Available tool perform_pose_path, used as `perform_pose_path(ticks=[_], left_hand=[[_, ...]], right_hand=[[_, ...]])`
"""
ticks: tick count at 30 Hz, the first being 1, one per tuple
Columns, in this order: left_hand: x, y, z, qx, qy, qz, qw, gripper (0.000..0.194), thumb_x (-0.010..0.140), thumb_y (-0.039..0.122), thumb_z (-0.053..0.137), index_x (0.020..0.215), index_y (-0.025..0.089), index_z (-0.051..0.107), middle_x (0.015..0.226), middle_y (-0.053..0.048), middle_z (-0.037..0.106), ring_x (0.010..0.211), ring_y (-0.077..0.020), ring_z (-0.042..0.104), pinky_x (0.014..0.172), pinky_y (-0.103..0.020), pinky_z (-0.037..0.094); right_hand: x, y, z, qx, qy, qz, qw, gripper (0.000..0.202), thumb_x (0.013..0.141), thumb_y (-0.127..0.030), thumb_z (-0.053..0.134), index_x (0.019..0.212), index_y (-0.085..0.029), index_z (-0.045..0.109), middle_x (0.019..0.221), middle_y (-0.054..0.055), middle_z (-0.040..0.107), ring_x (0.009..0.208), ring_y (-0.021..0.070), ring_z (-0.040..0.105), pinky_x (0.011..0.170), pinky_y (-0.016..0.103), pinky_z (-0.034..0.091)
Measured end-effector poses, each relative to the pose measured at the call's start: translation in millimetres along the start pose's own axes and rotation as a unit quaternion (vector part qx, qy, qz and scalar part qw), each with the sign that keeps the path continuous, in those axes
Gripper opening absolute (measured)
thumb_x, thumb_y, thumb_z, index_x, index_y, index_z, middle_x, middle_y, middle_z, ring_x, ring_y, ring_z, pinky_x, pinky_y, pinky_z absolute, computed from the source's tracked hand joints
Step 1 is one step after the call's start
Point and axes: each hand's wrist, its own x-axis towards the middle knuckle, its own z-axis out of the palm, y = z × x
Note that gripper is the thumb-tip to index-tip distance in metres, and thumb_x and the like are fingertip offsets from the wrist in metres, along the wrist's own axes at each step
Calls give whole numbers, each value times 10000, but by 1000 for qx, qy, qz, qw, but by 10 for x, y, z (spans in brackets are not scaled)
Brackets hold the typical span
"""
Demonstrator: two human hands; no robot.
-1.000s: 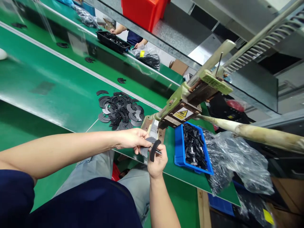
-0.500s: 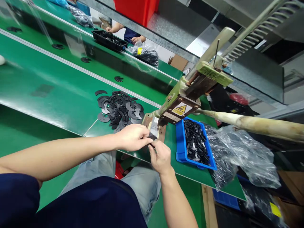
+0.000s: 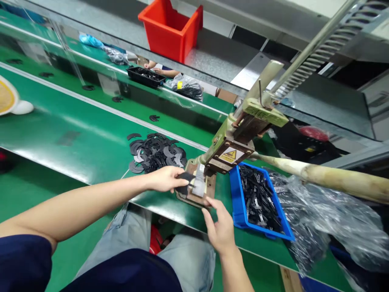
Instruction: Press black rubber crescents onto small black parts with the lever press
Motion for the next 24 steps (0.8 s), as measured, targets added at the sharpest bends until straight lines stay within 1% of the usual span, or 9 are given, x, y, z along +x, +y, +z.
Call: perform_pose_path(ticks=[2, 5, 7, 9, 12, 14, 17, 20, 24], left_hand=[[243, -63, -343, 177, 93, 9, 980, 339, 970, 494, 602, 1078, 188, 701, 921, -58, 757, 791, -217, 722, 678, -299, 558], [765, -12, -927, 396, 197, 30, 897, 280, 980, 378, 572, 1100, 196, 747, 1103, -101, 777, 1038, -277, 729, 905, -351, 554], [1131, 88, -1268, 463, 227, 18, 856, 319, 989, 347, 552, 1196, 198, 745, 1185, -114, 765, 1128, -283, 708, 989, -356, 532], [1416, 165, -1521, 493, 248, 13, 834, 449, 968, 327, 588, 1389, 188, 661, 1330, -132, 712, 1231, -285, 669, 1063, -355, 504], [1565, 105, -1716, 481, 290, 17, 827, 581, 964, 293, 582, 1521, 134, 540, 1467, -170, 619, 1344, -289, 601, 1148, -368, 459], [1461, -75, -1739, 464, 309, 21, 830, 515, 977, 298, 551, 1460, 125, 595, 1446, -167, 628, 1344, -286, 598, 1168, -381, 452], [1081, -478, -1698, 445, 315, 40, 838, 423, 979, 344, 537, 1330, 159, 682, 1380, -137, 669, 1310, -283, 613, 1170, -407, 465], [594, -912, -1708, 422, 350, 52, 835, 404, 996, 415, 510, 1270, 186, 700, 1340, -117, 695, 1309, -285, 603, 1189, -441, 451], [40, -1380, -1940, 412, 422, -12, 807, 440, 1000, 432, 467, 1271, 168, 692, 1359, -135, 690, 1350, -292, 570, 1211, -453, 419]], right_hand=[[-154, 104, -59, 0, 26, 39, 999, 323, 957, -209, 610, 1278, -229, 644, 1102, 82, 747, 1031, 195, 734, 907, 356, 626], [-302, 281, -211, -25, 63, 70, 995, 252, 958, -256, 617, 1200, -236, 687, 1110, 81, 753, 1028, 206, 739, 906, 366, 628], [-319, 426, -380, -56, 83, 96, 990, 238, 957, -322, 625, 1166, -237, 702, 1127, 81, 758, 1028, 216, 740, 922, 383, 623], [-302, 614, -604, -99, 98, 136, 981, 290, 955, -415, 619, 1169, -240, 705, 1150, 84, 760, 1030, 231, 736, 952, 414, 611], [-305, 986, -971, -181, 95, 206, 957, 428, 937, -560, 583, 1206, -244, 691, 1201, 96, 751, 1075, 270, 714, 1013, 485, 577], [-347, 1261, -1175, -237, 56, 235, 941, 511, 915, -624, 560, 1220, -234, 683, 1232, 116, 740, 1140, 311, 687, 1060, 539, 540], [-420, 1615, -1352, -285, -42, 260, 922, 643, 855, -677, 583, 1271, -193, 666, 1250, 151, 731, 1185, 356, 670, 1084, 566, 513], [-435, 1854, -1380, -290, -111, 268, 912, 716, 812, -698, 613, 1331, -206, 643, 1274, 150, 723, 1186, 363, 675, 1083, 557, 515], [-375, 2094, -1310, -277, -120, 270, 914, 608, 828, -678, 553, 1237, -248, 689, 1204, 140, 723, 1072, 331, 705, 1027, 542, 547]])
